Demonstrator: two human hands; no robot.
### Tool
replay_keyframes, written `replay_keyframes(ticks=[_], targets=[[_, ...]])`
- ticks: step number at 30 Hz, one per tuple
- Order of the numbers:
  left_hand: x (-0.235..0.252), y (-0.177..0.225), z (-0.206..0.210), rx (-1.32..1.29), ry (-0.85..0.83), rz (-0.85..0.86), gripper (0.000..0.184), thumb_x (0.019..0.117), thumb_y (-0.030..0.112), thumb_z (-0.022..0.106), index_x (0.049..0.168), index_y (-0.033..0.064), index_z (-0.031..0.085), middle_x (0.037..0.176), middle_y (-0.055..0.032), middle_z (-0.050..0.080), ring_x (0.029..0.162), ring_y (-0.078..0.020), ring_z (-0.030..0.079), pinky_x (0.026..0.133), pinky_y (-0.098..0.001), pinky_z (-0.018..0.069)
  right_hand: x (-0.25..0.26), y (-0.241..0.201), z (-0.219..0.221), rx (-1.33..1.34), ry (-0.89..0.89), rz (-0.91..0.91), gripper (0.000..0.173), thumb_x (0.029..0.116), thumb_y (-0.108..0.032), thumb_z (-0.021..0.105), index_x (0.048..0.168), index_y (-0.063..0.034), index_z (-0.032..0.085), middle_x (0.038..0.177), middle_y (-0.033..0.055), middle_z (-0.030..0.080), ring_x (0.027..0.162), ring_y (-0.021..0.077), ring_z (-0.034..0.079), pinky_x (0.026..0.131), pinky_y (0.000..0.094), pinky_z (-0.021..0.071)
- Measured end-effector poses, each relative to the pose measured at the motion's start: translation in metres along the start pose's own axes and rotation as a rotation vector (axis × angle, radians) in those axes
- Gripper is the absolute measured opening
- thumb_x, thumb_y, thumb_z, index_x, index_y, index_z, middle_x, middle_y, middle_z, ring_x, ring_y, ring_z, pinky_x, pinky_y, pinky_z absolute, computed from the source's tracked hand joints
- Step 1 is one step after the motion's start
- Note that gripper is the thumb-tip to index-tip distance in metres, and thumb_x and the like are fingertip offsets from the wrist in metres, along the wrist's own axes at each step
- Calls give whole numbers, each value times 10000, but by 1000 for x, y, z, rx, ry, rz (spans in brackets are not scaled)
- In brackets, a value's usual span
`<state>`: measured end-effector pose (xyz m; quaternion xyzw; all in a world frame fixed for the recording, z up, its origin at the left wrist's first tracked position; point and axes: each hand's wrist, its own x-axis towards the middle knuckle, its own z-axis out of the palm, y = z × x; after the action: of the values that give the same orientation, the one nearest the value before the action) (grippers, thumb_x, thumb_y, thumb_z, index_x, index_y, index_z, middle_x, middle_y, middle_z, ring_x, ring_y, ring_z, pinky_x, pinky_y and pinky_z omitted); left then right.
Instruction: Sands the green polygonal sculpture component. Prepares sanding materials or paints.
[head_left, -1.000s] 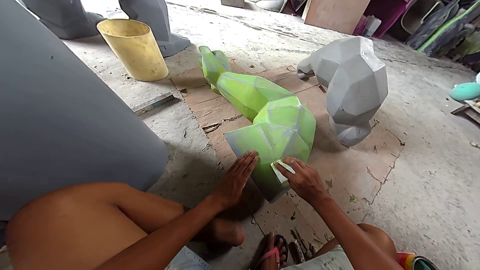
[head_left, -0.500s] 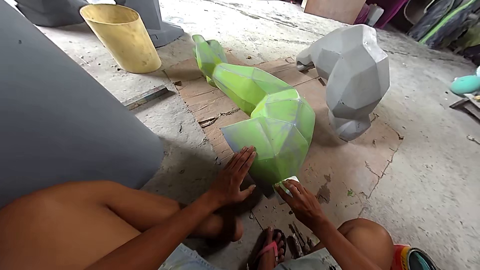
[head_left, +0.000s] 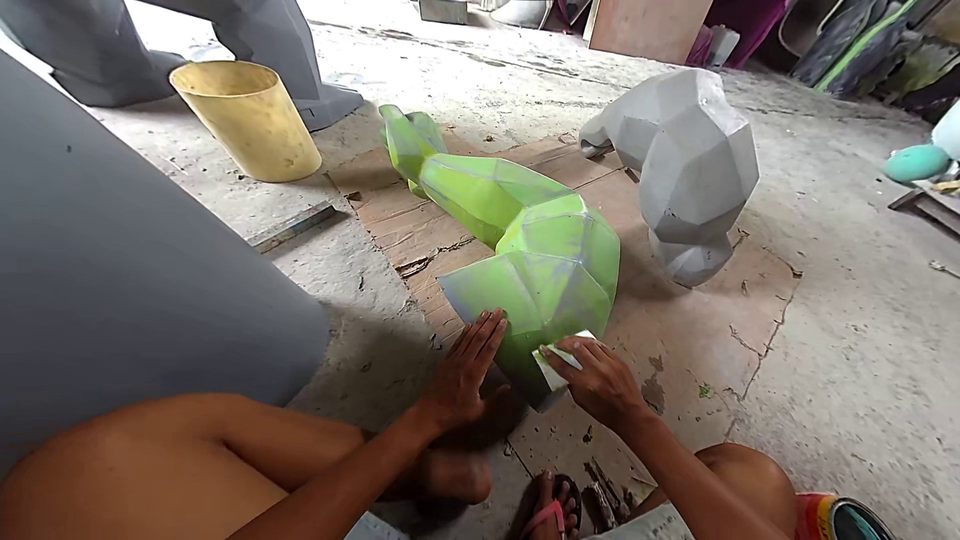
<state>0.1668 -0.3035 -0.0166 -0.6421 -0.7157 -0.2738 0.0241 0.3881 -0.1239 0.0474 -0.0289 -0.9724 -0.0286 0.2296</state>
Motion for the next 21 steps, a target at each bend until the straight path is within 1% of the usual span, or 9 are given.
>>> replay_keyframes(ticks=[2,4,7,9,12,13,15,19,21], targets=[[0,1,-2,10,-18,-6,1053,860,642,642,1659,143,171,1736,-3,91,1595,-158,28,1304,-429,162,22,-2,-2,-31,-18,-14,421,949,-95,634,1340,-244,684,1261,62,672,1252,203,610,1077,360,508],[0,1,-3,23,-31,-12,1048,861,626,645,1659,140,170,1737,-5,89,1595,-160,26,1303,-425,164,35,-5,1,-59,-62,-17,444,937,-75,643,1350,-234,676,1270,76,662,1244,216,609,1077,363,503],[0,2,-2,13,-35,-19,1053,845,614,666,1656,142,188,1735,-3,100,1594,-163,45,1300,-434,174,36,-10,6,-73,-135,-11,492,907,-45,666,1368,-218,660,1294,94,651,1244,245,607,1051,379,516],[0,3,-4,-20,-28,-24,1053,830,601,689,1648,134,220,1731,-7,128,1593,-166,70,1297,-442,185,30,-10,7,-67,-146,-8,523,895,-42,679,1386,-218,644,1292,102,651,1234,262,613,1004,390,544],[-1,4,-4,-31,-12,-14,1040,834,609,668,1645,125,233,1730,-10,133,1594,-170,72,1300,-444,183,17,-11,7,-64,-166,-2,558,899,-23,667,1416,-225,617,1279,112,651,1231,270,610,971,398,554],[-1,4,-3,-30,-6,-9,1046,824,596,679,1644,122,235,1729,-16,138,1594,-175,74,1301,-443,185,10,-11,9,-67,-172,3,565,901,-19,661,1422,-230,611,1285,112,650,1238,269,609,969,400,555],[1,4,-2,-29,-2,-8,1067,790,538,733,1642,121,244,1727,-25,146,1594,-181,78,1300,-431,180,-7,-12,14,-72,-203,21,586,908,-9,650,1442,-242,591,1329,104,641,1286,266,589,1007,409,546],[2,5,-3,-11,-9,-25,1043,814,567,716,1638,124,256,1729,-23,140,1594,-179,75,1302,-419,183,-42,-18,25,-114,-224,53,582,915,6,632,1436,-251,595,1339,95,644,1266,266,609,1008,421,548],[2,6,-4,-8,-15,-26,1044,815,569,715,1639,124,253,1728,-17,141,1594,-170,69,1304,-413,170,-57,-21,30,-136,-234,62,609,891,-8,665,1442,-256,587,1333,87,650,1254,267,619,996,419,552]])
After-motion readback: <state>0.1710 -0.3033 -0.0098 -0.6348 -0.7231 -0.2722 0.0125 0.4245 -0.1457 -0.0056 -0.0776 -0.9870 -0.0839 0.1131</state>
